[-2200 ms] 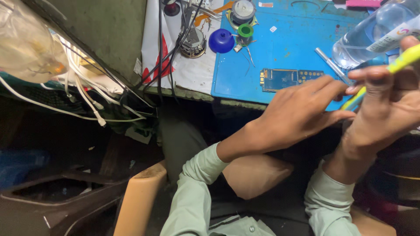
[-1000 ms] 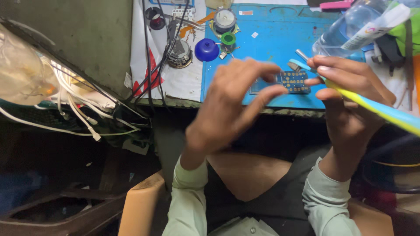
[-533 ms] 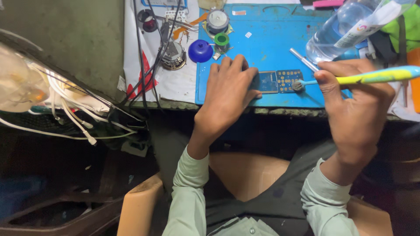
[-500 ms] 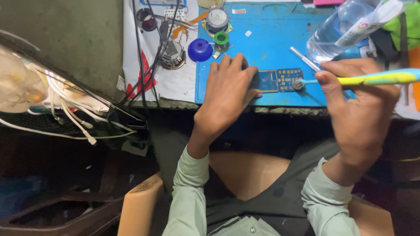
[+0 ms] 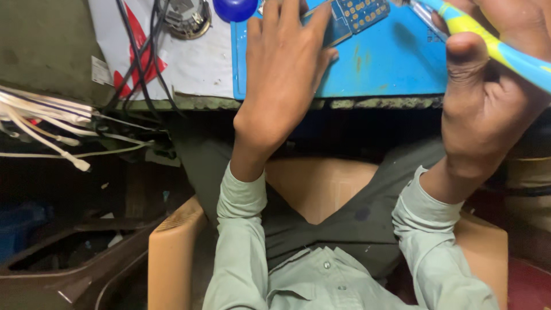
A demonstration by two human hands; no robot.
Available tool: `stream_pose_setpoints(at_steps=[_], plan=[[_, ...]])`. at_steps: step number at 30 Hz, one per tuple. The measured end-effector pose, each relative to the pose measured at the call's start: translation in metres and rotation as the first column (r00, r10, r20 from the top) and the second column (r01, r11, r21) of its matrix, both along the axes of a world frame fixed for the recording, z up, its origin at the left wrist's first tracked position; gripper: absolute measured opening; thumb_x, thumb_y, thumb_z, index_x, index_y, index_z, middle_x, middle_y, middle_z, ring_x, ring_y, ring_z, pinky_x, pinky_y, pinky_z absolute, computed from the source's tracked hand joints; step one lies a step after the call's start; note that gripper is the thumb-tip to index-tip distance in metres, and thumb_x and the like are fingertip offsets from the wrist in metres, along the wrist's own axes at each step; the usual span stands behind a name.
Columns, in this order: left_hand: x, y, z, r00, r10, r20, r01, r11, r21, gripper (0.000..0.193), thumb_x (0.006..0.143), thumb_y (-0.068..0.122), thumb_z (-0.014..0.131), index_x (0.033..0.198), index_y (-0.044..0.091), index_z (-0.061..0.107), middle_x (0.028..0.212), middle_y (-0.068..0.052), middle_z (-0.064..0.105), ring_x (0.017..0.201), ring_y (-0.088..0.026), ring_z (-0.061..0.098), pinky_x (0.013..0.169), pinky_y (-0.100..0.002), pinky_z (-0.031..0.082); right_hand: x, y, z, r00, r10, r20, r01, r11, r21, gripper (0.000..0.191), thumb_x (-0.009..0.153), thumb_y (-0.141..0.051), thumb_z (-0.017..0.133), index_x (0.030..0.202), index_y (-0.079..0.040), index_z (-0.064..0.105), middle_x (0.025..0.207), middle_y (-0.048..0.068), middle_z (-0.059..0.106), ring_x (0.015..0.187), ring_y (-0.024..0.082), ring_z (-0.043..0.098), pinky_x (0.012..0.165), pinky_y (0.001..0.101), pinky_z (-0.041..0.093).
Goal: The person sits at a repair bench and cleans a disassembled mobile phone motherboard. They scrub the board with a toothbrush, apply liquid from a bottle onto the board, and use a small precision knife to scrape the board's surface and connectors.
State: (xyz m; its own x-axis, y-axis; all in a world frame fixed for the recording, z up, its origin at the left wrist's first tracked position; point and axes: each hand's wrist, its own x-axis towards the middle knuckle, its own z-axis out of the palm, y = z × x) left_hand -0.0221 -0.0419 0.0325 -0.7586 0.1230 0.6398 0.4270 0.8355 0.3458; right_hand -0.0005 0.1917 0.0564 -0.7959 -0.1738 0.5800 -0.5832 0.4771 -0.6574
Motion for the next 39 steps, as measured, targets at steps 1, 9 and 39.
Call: stream_pose_setpoints(at_steps=[1,9,39], plan=[[-0.001,0.000,-0.002,1.000,0.001,-0.020,-0.001,1.000,-0.019,0.043,0.079,0.019,0.083,0.115,0.002,0.066,0.111,-0.015,0.057,0.106,-0.034,0.053,0.080,-0.048,0.040,-0.001,-0.002,-0.002,1.000,0.005,-0.005,-0.004,1.000,0.004,0.041,0.119,-0.033,0.062,0.136,0.004,0.064,0.119,0.009,0.066,0.101,0.014,0.062,0.088,0.0225,0.048],[-0.005,0.009,-0.021,0.999,-0.004,0.054,0.010,0.994,-0.110,0.016,0.091,0.010,0.072,0.103,0.005,0.063,0.119,-0.012,0.056,0.115,-0.031,0.054,0.090,-0.044,0.043,-0.011,-0.012,0.007,0.986,0.151,-0.071,-0.093,0.852,0.515,0.036,0.106,-0.013,0.071,0.135,0.006,0.059,0.130,0.018,0.060,0.115,0.031,0.061,0.099,0.0328,0.049],[-0.019,-0.016,-0.008,0.923,-0.260,0.283,0.234,0.965,0.121,0.035,0.088,0.010,0.081,0.117,-0.003,0.066,0.138,-0.018,0.063,0.128,-0.036,0.059,0.104,-0.047,0.045,-0.018,-0.027,-0.077,0.968,0.051,-0.246,0.032,0.946,0.322,0.007,0.099,0.001,0.064,0.098,0.002,0.057,0.086,0.015,0.065,0.068,0.029,0.060,0.064,0.0391,0.045]])
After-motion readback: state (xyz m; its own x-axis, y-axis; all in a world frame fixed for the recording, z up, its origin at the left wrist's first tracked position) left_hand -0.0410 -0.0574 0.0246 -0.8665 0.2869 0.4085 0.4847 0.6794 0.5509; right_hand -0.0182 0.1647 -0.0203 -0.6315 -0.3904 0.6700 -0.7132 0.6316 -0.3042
